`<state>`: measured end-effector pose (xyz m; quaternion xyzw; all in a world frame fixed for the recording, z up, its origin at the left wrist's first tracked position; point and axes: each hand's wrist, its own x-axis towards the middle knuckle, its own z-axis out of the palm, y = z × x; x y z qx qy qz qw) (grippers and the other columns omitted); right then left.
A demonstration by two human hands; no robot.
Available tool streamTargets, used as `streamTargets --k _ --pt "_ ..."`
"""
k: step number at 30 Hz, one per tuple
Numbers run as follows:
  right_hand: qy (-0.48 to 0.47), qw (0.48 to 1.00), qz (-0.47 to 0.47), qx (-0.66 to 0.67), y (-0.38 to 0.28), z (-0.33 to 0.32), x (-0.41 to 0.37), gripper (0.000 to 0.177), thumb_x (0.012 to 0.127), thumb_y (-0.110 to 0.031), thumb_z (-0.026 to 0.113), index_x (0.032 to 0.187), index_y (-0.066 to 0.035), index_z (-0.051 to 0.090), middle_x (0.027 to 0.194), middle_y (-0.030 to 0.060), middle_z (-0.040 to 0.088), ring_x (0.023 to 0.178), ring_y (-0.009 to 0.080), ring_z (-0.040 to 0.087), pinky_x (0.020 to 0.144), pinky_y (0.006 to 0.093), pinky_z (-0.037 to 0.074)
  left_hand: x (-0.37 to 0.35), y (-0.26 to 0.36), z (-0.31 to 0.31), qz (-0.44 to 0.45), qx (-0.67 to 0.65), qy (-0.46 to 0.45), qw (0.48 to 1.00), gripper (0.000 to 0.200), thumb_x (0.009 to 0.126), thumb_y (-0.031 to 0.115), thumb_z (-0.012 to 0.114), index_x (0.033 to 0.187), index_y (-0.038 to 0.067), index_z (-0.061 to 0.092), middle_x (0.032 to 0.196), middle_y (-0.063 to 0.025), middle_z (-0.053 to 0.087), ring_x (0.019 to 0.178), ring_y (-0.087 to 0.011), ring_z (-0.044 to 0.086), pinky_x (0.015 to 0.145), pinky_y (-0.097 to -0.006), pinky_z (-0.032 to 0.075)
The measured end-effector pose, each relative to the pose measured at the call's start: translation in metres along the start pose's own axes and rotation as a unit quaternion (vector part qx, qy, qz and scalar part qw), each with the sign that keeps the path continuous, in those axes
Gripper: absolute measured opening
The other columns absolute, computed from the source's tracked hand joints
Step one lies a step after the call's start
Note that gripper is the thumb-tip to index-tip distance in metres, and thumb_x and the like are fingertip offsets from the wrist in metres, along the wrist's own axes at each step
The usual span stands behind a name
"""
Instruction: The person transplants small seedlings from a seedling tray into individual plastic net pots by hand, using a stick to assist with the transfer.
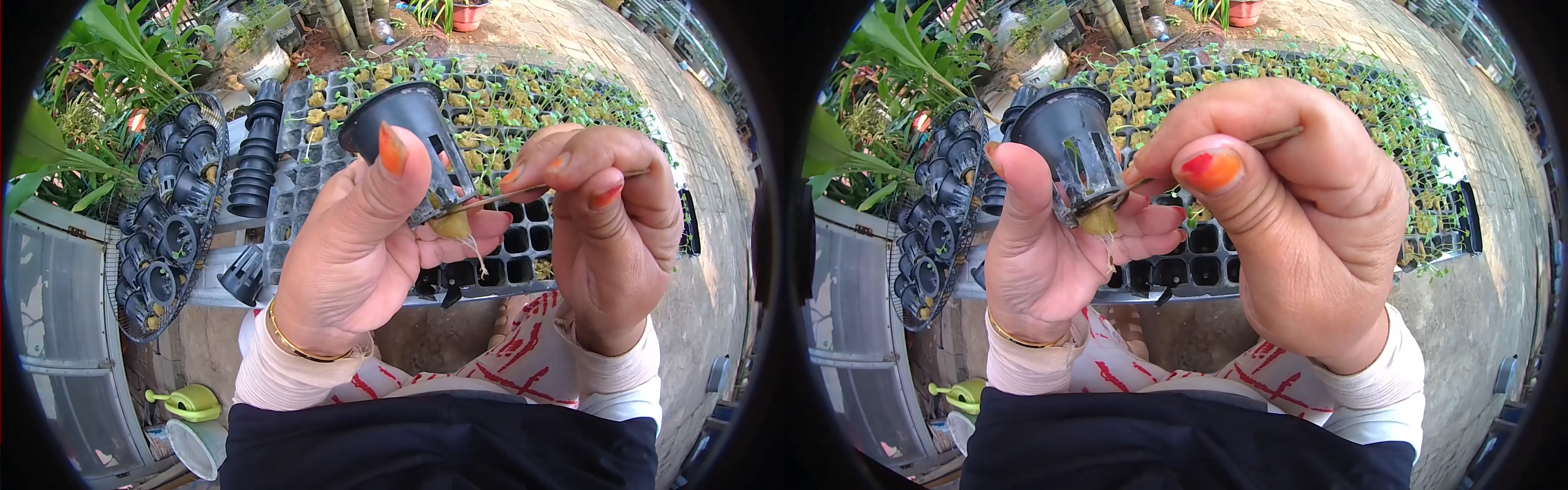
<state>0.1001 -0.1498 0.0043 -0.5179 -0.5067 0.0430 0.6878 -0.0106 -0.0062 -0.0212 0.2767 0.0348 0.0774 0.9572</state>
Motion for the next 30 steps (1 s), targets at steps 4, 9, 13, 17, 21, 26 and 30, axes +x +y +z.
streamTargets --k 4,9,13,17,21,26,30 --pt "0.003 0.999 0.005 0.041 -0.001 0.0 -0.001 0.024 0.095 -0.026 0.045 0.095 -0.003 0.051 0.083 0.0128 0.058 0.079 0.0214 0.053 0.072 0.0311 0.044 0.007 0.0 -0.004 0.008 -0.001 -0.072 0.997 0.074 0.085 0.059 0.045 0.121 -0.006 0.047 0.119 -0.0235 0.054 0.112 -0.0409 0.051 0.098 -0.0541 0.038" --pt "0.072 0.987 -0.014 0.142 0.004 -0.002 -0.002 0.024 0.097 -0.023 0.041 0.1 -0.002 0.052 0.09 0.0148 0.059 0.084 0.0217 0.053 0.077 0.0324 0.042 0.017 0.0 -0.006 0.003 -0.124 -0.171 0.977 0.06 0.092 0.043 0.045 0.131 -0.001 0.037 0.131 -0.0237 0.044 0.129 -0.0403 0.032 0.109 -0.0558 0.018" --pt "0.07 0.982 0.026 0.173 0.004 0.0 -0.003 0.023 0.097 -0.023 0.042 0.099 -0.003 0.053 0.09 0.0132 0.059 0.084 0.0206 0.053 0.077 0.0319 0.042 0.02 0.001 -0.008 0.013 -0.121 -0.209 0.97 0.061 0.092 0.045 0.045 0.131 -0.001 0.037 0.131 -0.0214 0.045 0.131 -0.0405 0.028 0.11 -0.0558 0.013" --pt "0.071 0.985 0.013 0.157 0.006 0.004 -0.003 0.022 0.096 -0.023 0.044 0.097 -0.003 0.053 0.088 0.0117 0.058 0.085 0.0203 0.054 0.076 0.0309 0.042 0.018 0.0 -0.008 0.012 -0.12 -0.189 0.975 0.061 0.092 0.045 0.044 0.131 -0.002 0.037 0.131 -0.0226 0.045 0.131 -0.0408 0.028 0.11 -0.0557 0.013" --pt "0.059 0.987 0.024 0.145 0.006 0.004 -0.003 0.022 0.095 -0.024 0.046 0.095 -0.003 0.053 0.087 0.0108 0.058 0.084 0.0204 0.054 0.075 0.0298 0.041 0.019 0.0 -0.01 0.003 -0.119 -0.196 0.973 0.061 0.092 0.044 0.042 0.131 -0.002 0.035 0.129 -0.0238 0.046 0.13 -0.0413 0.029 0.11 -0.0554 0.013" --pt "0.069 0.99 0.022 0.125 0.007 0.005 -0.003 0.021 0.095 -0.024 0.046 0.096 -0.003 0.053 0.087 0.0111 0.058 0.084 0.0205 0.055 0.074 0.0294 0.041 0.021 0.0 -0.011 0.002 -0.118 -0.217 0.969 0.059 0.093 0.042 0.042 0.131 -0.002 0.034 0.129 -0.024 0.047 0.129 -0.0416 0.031 0.111 -0.0552 0.012" --pt "0.062 0.988 0.012 0.138 0.006 0.002 -0.003 0.022 0.095 -0.024 0.045 0.096 -0.003 0.052 0.088 0.0113 0.058 0.084 0.0206 0.055 0.074 0.0297 0.042 0.019 0.001 -0.006 -0.001 -0.115 -0.199 0.973 0.057 0.092 0.04 0.045 0.131 -0.001 0.035 0.128 -0.0209 0.046 0.131 -0.0407 0.027 0.111 -0.0561 0.011"
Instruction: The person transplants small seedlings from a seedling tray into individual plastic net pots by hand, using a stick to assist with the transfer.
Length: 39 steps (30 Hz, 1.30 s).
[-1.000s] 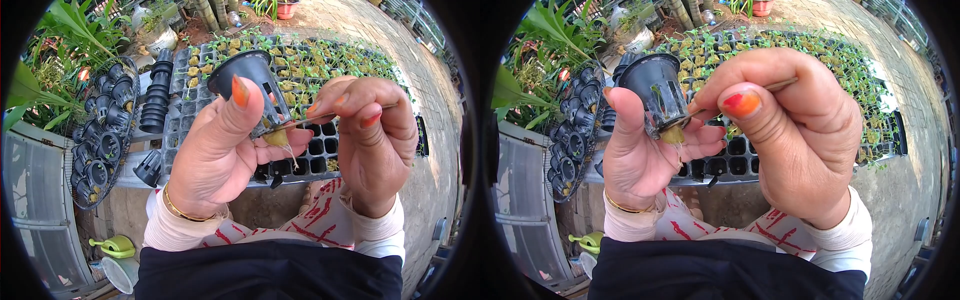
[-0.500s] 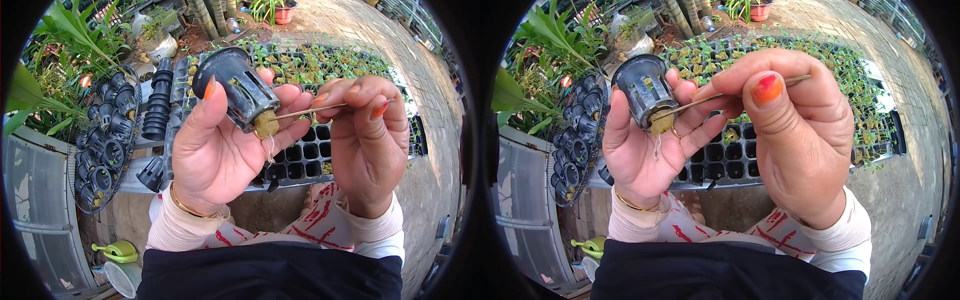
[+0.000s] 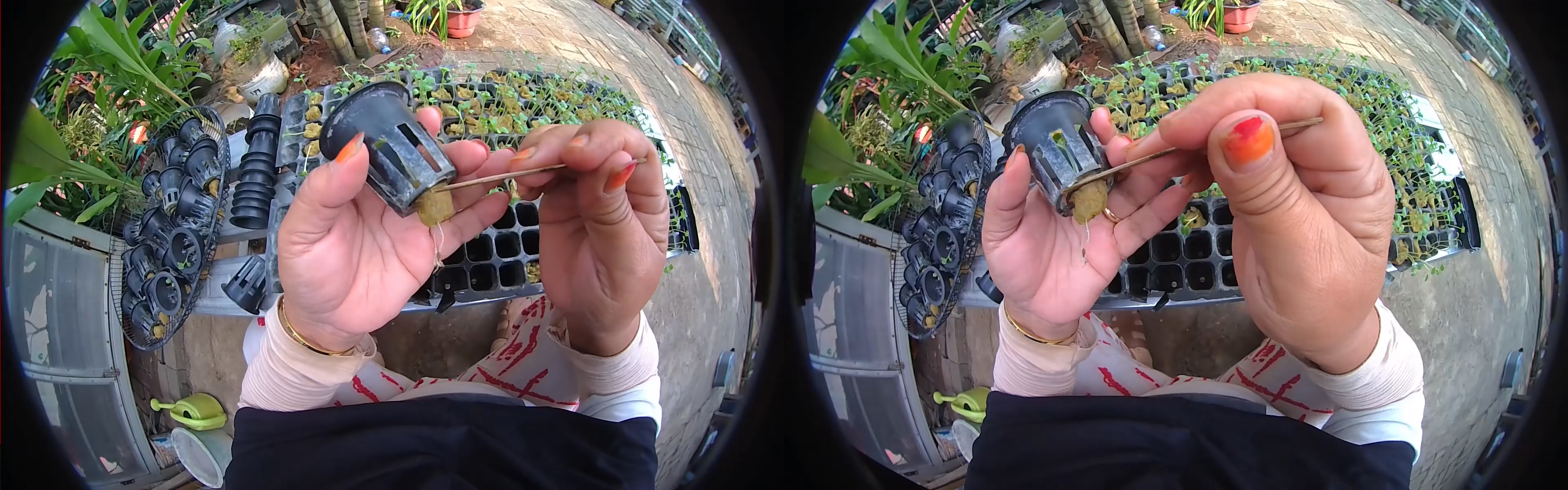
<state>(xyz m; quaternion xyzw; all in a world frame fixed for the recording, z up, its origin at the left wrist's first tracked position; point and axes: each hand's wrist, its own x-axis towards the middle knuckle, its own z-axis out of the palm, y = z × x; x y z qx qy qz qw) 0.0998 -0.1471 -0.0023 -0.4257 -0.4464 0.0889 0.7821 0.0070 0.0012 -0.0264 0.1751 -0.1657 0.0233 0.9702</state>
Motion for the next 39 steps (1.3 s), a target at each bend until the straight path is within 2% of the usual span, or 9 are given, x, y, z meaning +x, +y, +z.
streamTargets --k 5,7,8,11,13,20,25,31,39 --pt "-0.005 0.998 -0.045 -0.039 -0.003 0.0 -0.002 0.023 0.096 -0.025 0.045 0.096 -0.004 0.052 0.088 0.0123 0.059 0.084 0.0223 0.055 0.076 0.0325 0.043 0.001 0.002 -0.003 0.002 -0.044 -0.005 0.999 0.058 0.088 0.042 0.053 0.126 0.0 0.038 0.122 -0.0159 0.047 0.128 -0.0374 0.032 0.11 -0.0579 0.013" --pt "-0.044 0.986 -0.067 -0.146 -0.006 -0.002 -0.003 0.024 0.095 -0.027 0.045 0.095 -0.005 0.052 0.087 0.0134 0.061 0.083 0.0232 0.055 0.076 0.0341 0.044 0.001 0.002 -0.003 0.008 -0.067 -0.017 0.998 0.058 0.085 0.044 0.059 0.121 0.003 0.042 0.116 -0.0141 0.048 0.123 -0.0336 0.038 0.109 -0.0566 0.018" --pt "-0.044 0.986 -0.067 -0.146 -0.006 -0.003 -0.002 0.024 0.095 -0.027 0.045 0.095 -0.005 0.052 0.087 0.0134 0.061 0.083 0.0232 0.055 0.076 0.0341 0.044 0.001 0.001 -0.001 0.009 -0.067 -0.016 0.998 0.058 0.085 0.044 0.059 0.121 0.003 0.042 0.116 -0.0141 0.048 0.123 -0.0336 0.038 0.109 -0.0566 0.018" --pt "-0.096 0.947 -0.174 -0.251 -0.007 -0.005 0.0 0.028 0.093 -0.033 0.046 0.092 -0.006 0.051 0.084 0.0133 0.063 0.077 0.0224 0.055 0.074 0.0378 0.045 0.002 0.001 0.004 0.007 -0.064 0.032 0.997 0.058 0.083 0.045 0.062 0.119 0.004 0.042 0.11 -0.0119 0.048 0.119 -0.0308 0.04 0.107 -0.052 0.023" --pt "-0.104 0.944 -0.181 -0.257 -0.007 -0.003 0.0 0.027 0.093 -0.033 0.047 0.092 -0.006 0.051 0.083 0.0131 0.063 0.077 0.0223 0.055 0.074 0.0385 0.044 0.001 0.004 -0.004 -0.002 -0.081 0.008 0.997 0.058 0.083 0.044 0.061 0.121 0.006 0.041 0.109 -0.01 0.047 0.118 -0.03 0.04 0.105 -0.0485 0.027" --pt "-0.137 0.925 -0.187 -0.302 -0.012 -0.001 0.001 0.025 0.094 -0.032 0.046 0.09 -0.007 0.05 0.082 0.013 0.064 0.074 0.022 0.055 0.075 0.0404 0.044 0.0 0.002 0.001 -0.016 -0.093 0.017 0.995 0.06 0.083 0.046 0.061 0.122 0.007 0.039 0.107 -0.0093 0.047 0.112 -0.0289 0.043 0.103 -0.0456 0.03" --pt "-0.146 0.925 -0.181 -0.302 -0.012 0.001 0.002 0.024 0.094 -0.031 0.046 0.091 -0.007 0.05 0.083 0.013 0.064 0.073 0.0216 0.056 0.075 0.0409 0.044 0.001 -0.002 0.013 -0.007 -0.117 0.047 0.992 0.059 0.084 0.047 0.059 0.122 0.006 0.038 0.103 -0.0088 0.046 0.1 -0.0264 0.048 0.09 -0.0411 0.041" --pt "-0.149 0.926 -0.18 -0.296 -0.009 0.001 0.001 0.023 0.094 -0.03 0.046 0.091 -0.008 0.051 0.084 0.0133 0.065 0.073 0.022 0.058 0.075 0.0412 0.045 0.002 -0.005 0.019 0.0 -0.127 0.073 0.989 0.06 0.085 0.047 0.058 0.122 0.005 0.037 0.102 -0.01 0.046 0.092 -0.0248 0.05 0.086 -0.0389 0.043" --pt "-0.147 0.926 -0.189 -0.293 -0.009 -0.001 0.001 0.026 0.094 -0.033 0.045 0.092 -0.007 0.051 0.083 0.0128 0.065 0.073 0.0228 0.057 0.075 0.0407 0.045 0.0 -0.005 0.014 0.003 -0.113 0.075 0.991 0.065 0.081 0.052 0.06 0.121 0.005 0.038 0.102 -0.0095 0.049 0.096 -0.0254 0.05 0.091 -0.0414 0.041"
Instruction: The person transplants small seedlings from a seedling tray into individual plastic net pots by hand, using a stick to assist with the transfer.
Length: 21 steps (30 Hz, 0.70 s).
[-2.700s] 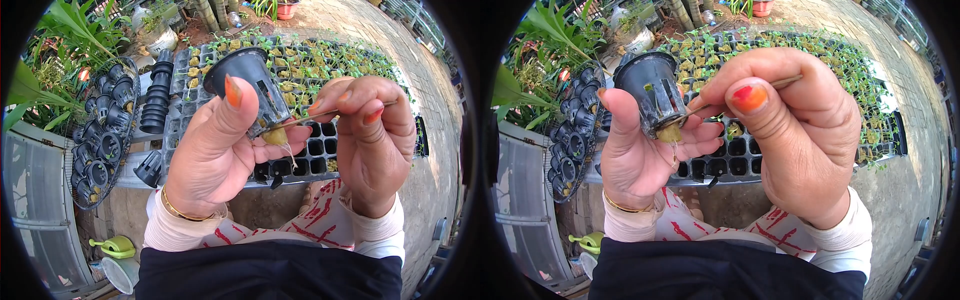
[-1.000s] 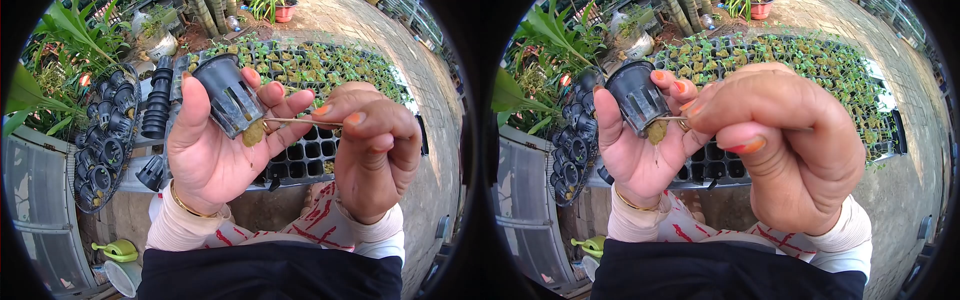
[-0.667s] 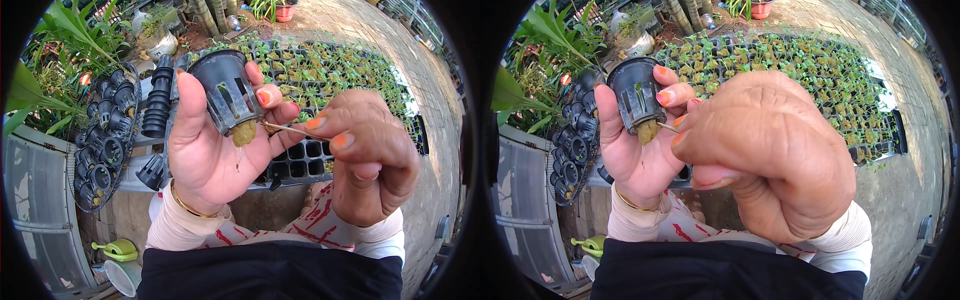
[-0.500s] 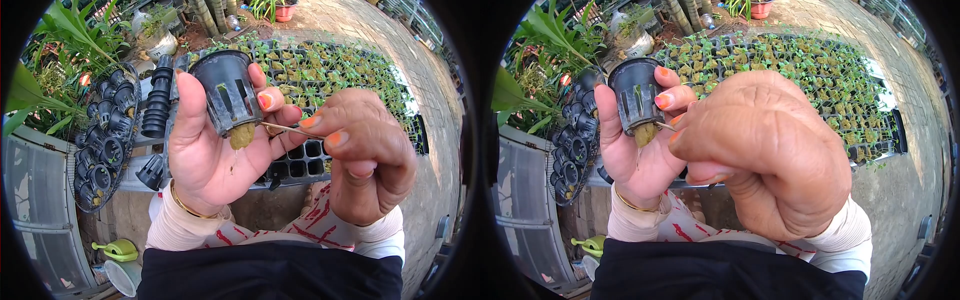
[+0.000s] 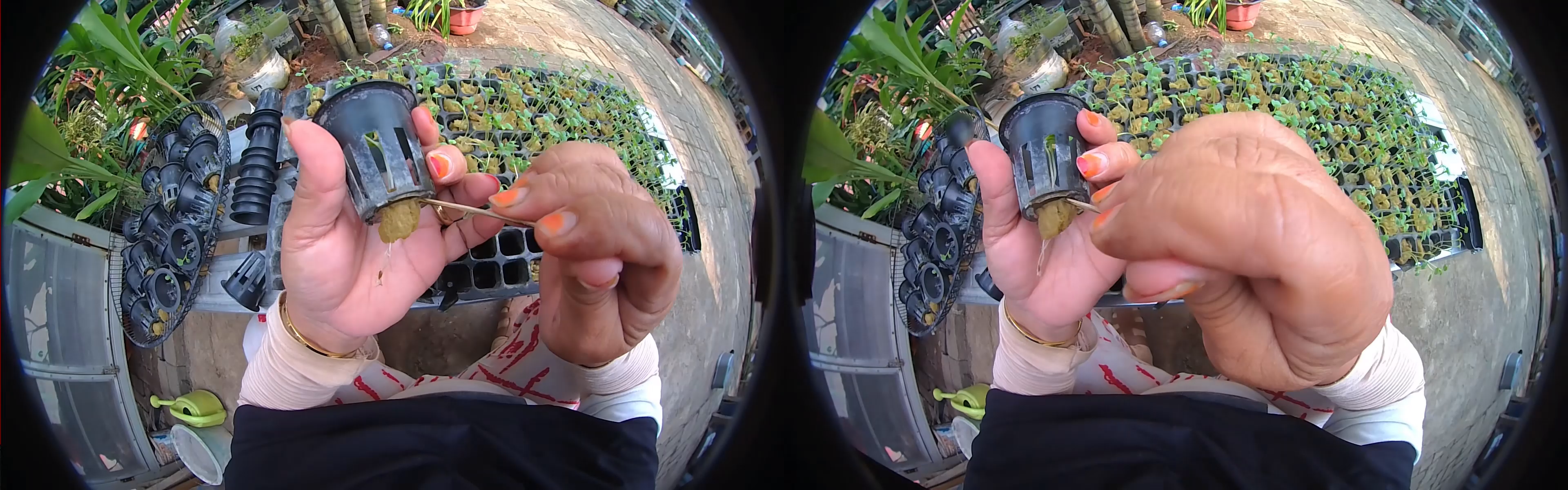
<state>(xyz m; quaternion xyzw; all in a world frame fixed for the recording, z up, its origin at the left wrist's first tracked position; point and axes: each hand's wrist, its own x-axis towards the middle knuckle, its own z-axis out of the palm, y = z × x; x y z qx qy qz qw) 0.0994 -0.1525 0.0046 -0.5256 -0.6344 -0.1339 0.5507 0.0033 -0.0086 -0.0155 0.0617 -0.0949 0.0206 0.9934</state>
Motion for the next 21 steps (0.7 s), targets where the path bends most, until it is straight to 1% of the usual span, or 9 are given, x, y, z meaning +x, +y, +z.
streamTargets --k 2,4,6,10,13,14,16,19,21 --pt "0.043 0.999 0.009 0.009 -0.001 -0.003 -0.002 0.028 0.094 -0.034 0.043 0.094 -0.007 0.05 0.082 0.0125 0.063 0.076 0.0231 0.055 0.075 0.0399 0.044 -0.001 0.002 -0.004 0.01 0.03 0.006 0.999 0.068 0.079 0.054 0.061 0.121 0.005 0.04 0.102 -0.009 0.051 0.097 -0.0258 0.051 0.093 -0.0429 0.039" --pt "0.05 0.998 0.024 0.02 -0.002 -0.006 -0.002 0.028 0.095 -0.033 0.042 0.095 -0.007 0.05 0.083 0.0124 0.062 0.078 0.0231 0.055 0.076 0.0392 0.044 -0.001 0.006 -0.01 0.009 0.043 0.0 0.999 0.071 0.076 0.06 0.06 0.116 0.004 0.045 0.1 -0.0075 0.055 0.099 -0.0262 0.052 0.097 -0.0468 0.036" --pt "0.064 0.996 0.047 0.037 -0.001 -0.007 -0.004 0.027 0.096 -0.031 0.041 0.097 -0.006 0.05 0.086 0.0129 0.06 0.082 0.0228 0.053 0.077 0.0371 0.043 -0.003 0.011 -0.014 0.001 0.067 0.012 0.998 0.071 0.075 0.062 0.059 0.114 0.004 0.048 0.099 -0.0075 0.056 0.099 -0.0261 0.052 0.097 -0.0482 0.035" --pt "0.096 0.987 0.096 0.082 -0.005 0.002 -0.003 0.026 0.096 -0.03 0.041 0.097 -0.006 0.05 0.085 0.0127 0.06 0.081 0.0225 0.053 0.077 0.0374 0.043 -0.005 0.013 -0.019 -0.022 0.113 0.039 0.993 0.071 0.075 0.066 0.054 0.109 0.003 0.053 0.1 -0.0091 0.06 0.1 -0.0256 0.054 0.097 -0.0496 0.036" --pt "0.103 0.983 0.108 0.11 -0.004 0.005 -0.004 0.025 0.096 -0.029 0.042 0.097 -0.006 0.05 0.083 0.0126 0.06 0.08 0.0221 0.054 0.076 0.0378 0.043 -0.007 0.007 -0.015 0.005 0.124 0.085 0.989 0.071 0.076 0.066 0.053 0.11 0.003 0.053 0.104 -0.0112 0.06 0.102 -0.0257 0.055 0.095 -0.0491 0.038" --pt "0.087 0.987 0.091 0.098 -0.002 0.004 -0.004 0.025 0.095 -0.029 0.043 0.096 -0.006 0.05 0.082 0.0126 0.06 0.079 0.0217 0.054 0.076 0.0375 0.043 -0.006 0.004 -0.01 0.004 0.124 0.085 0.989 0.071 0.076 0.066 0.053 0.11 0.003 0.053 0.104 -0.0112 0.06 0.102 -0.0257 0.055 0.095 -0.0491 0.038" --pt "0.071 0.991 0.074 0.085 0.002 0.004 -0.005 0.024 0.095 -0.029 0.044 0.095 -0.005 0.05 0.082 0.0125 0.06 0.077 0.0213 0.055 0.076 0.0372 0.043 -0.004 -0.002 -0.001 0.043 0.161 0.158 0.973 0.055 0.079 0.061 0.052 0.099 0.01 0.055 0.087 -0.0044 0.064 0.086 -0.0221 0.062 0.084 -0.0421 0.046" --pt "0.072 0.992 0.059 0.082 0.004 0.005 -0.005 0.024 0.094 -0.028 0.045 0.094 -0.005 0.051 0.081 0.0123 0.061 0.075 0.0211 0.055 0.075 0.0364 0.043 -0.005 -0.004 0.004 0.049 0.168 0.183 0.967 0.055 0.079 0.061 0.053 0.098 0.01 0.056 0.086 -0.0042 0.064 0.086 -0.0222 0.063 0.084 -0.0417 0.046" --pt "0.056 0.991 0.089 0.079 0.002 0.005 -0.004 0.024 0.094 -0.028 0.046 0.092 -0.005 0.051 0.08 0.0119 0.061 0.075 0.0209 0.056 0.075 0.0368 0.043 -0.005 -0.004 0.004 0.048 0.167 0.182 0.968 0.054 0.079 0.06 0.053 0.098 0.01 0.056 0.086 -0.0042 0.064 0.086 -0.0222 0.063 0.084 -0.0415 0.046"
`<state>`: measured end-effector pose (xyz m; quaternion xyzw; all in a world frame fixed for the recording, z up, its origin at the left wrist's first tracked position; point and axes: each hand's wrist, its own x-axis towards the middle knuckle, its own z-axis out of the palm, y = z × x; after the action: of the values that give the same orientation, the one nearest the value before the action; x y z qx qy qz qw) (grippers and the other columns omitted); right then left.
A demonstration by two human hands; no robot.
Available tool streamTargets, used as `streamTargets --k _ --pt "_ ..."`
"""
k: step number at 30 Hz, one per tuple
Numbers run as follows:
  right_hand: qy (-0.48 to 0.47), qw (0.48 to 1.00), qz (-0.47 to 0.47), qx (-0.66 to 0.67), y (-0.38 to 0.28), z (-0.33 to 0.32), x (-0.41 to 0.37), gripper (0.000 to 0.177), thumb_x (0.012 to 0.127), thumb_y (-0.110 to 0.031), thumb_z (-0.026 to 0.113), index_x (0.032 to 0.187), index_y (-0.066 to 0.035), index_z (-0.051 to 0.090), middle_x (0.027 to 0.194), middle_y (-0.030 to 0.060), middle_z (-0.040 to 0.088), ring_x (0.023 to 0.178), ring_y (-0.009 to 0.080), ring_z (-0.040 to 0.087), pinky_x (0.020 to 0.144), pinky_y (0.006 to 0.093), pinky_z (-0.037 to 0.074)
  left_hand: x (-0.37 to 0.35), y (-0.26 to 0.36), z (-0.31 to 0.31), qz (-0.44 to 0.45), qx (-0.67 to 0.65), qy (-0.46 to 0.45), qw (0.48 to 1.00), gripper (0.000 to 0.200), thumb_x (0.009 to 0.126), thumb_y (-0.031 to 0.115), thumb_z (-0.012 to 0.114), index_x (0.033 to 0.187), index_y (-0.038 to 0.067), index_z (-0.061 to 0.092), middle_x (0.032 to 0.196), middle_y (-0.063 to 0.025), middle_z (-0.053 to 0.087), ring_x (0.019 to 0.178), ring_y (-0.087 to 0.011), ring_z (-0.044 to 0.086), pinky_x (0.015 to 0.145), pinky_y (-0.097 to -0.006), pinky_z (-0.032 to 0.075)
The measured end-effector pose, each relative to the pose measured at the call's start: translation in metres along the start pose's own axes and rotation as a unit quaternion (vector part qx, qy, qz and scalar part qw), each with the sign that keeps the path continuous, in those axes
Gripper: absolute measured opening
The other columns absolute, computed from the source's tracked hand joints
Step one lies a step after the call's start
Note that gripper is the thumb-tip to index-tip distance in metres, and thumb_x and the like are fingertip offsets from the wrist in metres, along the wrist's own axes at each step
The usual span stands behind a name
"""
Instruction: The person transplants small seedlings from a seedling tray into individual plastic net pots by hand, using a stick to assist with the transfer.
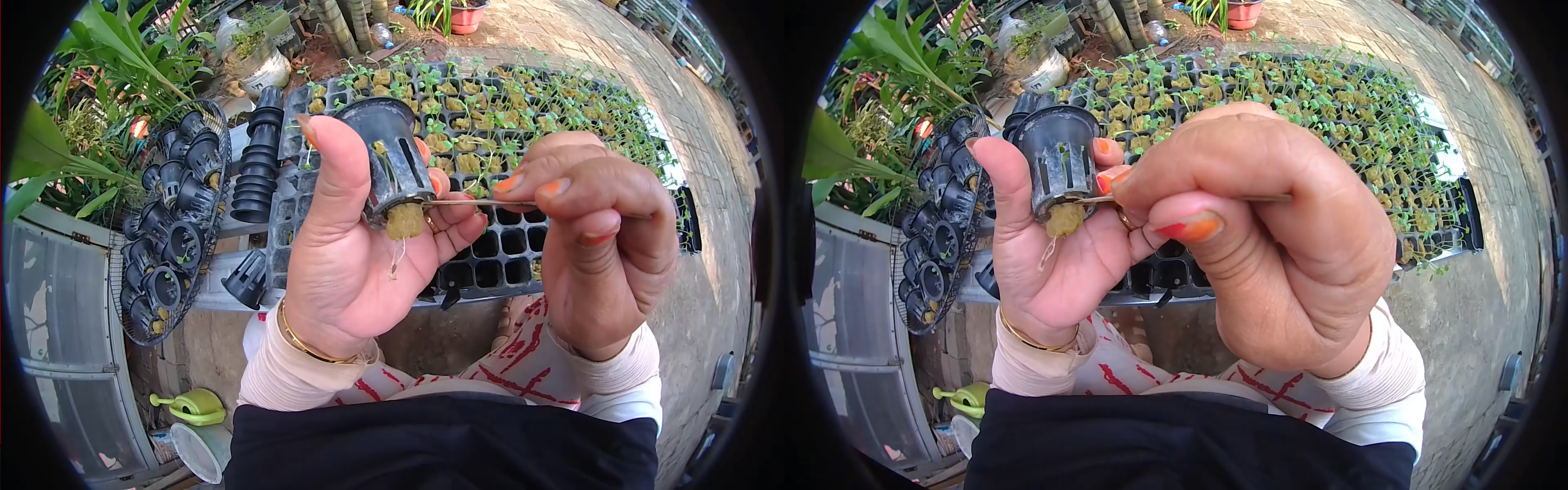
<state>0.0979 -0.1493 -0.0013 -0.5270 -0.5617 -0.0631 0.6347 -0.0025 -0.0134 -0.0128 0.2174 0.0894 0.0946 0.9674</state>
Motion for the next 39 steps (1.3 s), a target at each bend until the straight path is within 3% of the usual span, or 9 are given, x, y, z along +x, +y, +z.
streamTargets --k 7,11,13,15,19,21,24,32,39 --pt "-0.001 0.999 -0.035 0.007 0.002 0.002 0.002 0.025 0.094 -0.028 0.047 0.091 -0.004 0.052 0.08 0.012 0.061 0.074 0.0204 0.056 0.075 0.0367 0.044 0.002 0.001 -0.007 -0.001 -0.001 -0.024 1.0 0.053 0.08 0.059 0.054 0.097 0.009 0.057 0.086 -0.0042 0.065 0.086 -0.0219 0.063 0.084 -0.0408 0.047" --pt "-0.007 1.0 0.0 -0.01 0.0 0.004 0.001 0.025 0.094 -0.028 0.048 0.09 -0.004 0.052 0.08 0.0121 0.062 0.075 0.0211 0.056 0.074 0.0364 0.044 0.001 0.001 -0.007 0.002 -0.001 -0.003 1.0 0.051 0.08 0.058 0.054 0.095 0.009 0.058 0.086 -0.004 0.065 0.084 -0.0218 0.063 0.083 -0.0404 0.047" --pt "0.007 1.0 0.02 0.012 0.0 0.005 0.001 0.025 0.093 -0.028 0.048 0.089 -0.004 0.053 0.08 0.0122 0.062 0.075 0.0213 0.056 0.074 0.0364 0.044 0.004 0.004 -0.022 -0.021 -0.051 -0.102 0.993 0.067 0.079 0.062 0.052 0.109 0.003 0.054 0.099 -0.0112 0.062 0.099 -0.024 0.056 0.091 -0.0468 0.042" --pt "0.0 0.999 -0.042 0.025 0.002 0.004 0.002 0.025 0.093 -0.028 0.049 0.088 -0.004 0.053 0.08 0.0125 0.062 0.076 0.0214 0.056 0.074 0.0362 0.044 0.003 0.002 -0.022 -0.017 -0.043 -0.09 0.995 0.066 0.08 0.062 0.051 0.109 0.003 0.054 0.1 -0.012 0.062 0.1 -0.0248 0.057 0.091 -0.0467 0.043" --pt "-0.014 0.999 -0.03 -0.001 0.002 0.003 0.002 0.025 0.093 -0.028 0.049 0.087 -0.004 0.053 0.08 0.0125 0.062 0.076 0.0216 0.055 0.074 0.0362 0.044 0.004 0.004 -0.024 -0.025 -0.011 -0.11 0.994 0.065 0.081 0.061 0.049 0.109 0.002 0.054 0.104 -0.0142 0.062 0.102 -0.0272 0.057 0.09 -0.047 0.044" --pt "-0.01 1.0 0.012 -0.008 -0.002 0.003 0.002 0.025 0.093 -0.028 0.049 0.088 -0.004 0.053 0.08 0.0127 0.062 0.076 0.022 0.055 0.074 0.0362 0.044 0.004 0.003 -0.024 -0.023 -0.026 -0.109 0.993 0.065 0.081 0.061 0.049 0.109 0.002 0.054 0.104 -0.0142 0.061 0.103 -0.0275 0.057 0.09 -0.0474 0.044" --pt "-0.006 1.0 -0.019 -0.002 0.003 0.003 0.0 0.024 0.093 -0.027 0.049 0.087 -0.004 0.052 0.079 0.0125 0.062 0.076 0.0218 0.055 0.074 0.0366 0.044 0.004 0.003 -0.022 -0.027 -0.038 -0.11 0.993 0.065 0.081 0.061 0.049 0.109 0.002 0.054 0.105 -0.0138 0.061 0.104 -0.0277 0.056 0.091 -0.0478 0.044" --pt "0.007 0.999 0.011 0.039 -0.001 0.003 0.002 0.024 0.093 -0.028 0.048 0.086 -0.005 0.052 0.079 0.0115 0.061 0.074 0.021 0.055 0.074 0.0373 0.043 0.002 0.003 -0.015 -0.026 -0.031 -0.087 0.995 0.063 0.081 0.058 0.051 0.107 0.001 0.055 0.104 -0.014 0.062 0.102 -0.0277 0.057 0.092 -0.047 0.043" --pt "-0.003 0.994 0.064 0.085 -0.002 0.006 0.001 0.024 0.092 -0.029 0.05 0.084 -0.006 0.052 0.078 0.0101 0.06 0.074 0.0203 0.055 0.075 0.036 0.043 0.001 -0.001 -0.019 0.044 0.006 -0.026 0.999 0.055 0.084 0.054 0.051 0.107 0.004 0.055 0.102 -0.0118 0.063 0.098 -0.0256 0.059 0.088 -0.044 0.045"
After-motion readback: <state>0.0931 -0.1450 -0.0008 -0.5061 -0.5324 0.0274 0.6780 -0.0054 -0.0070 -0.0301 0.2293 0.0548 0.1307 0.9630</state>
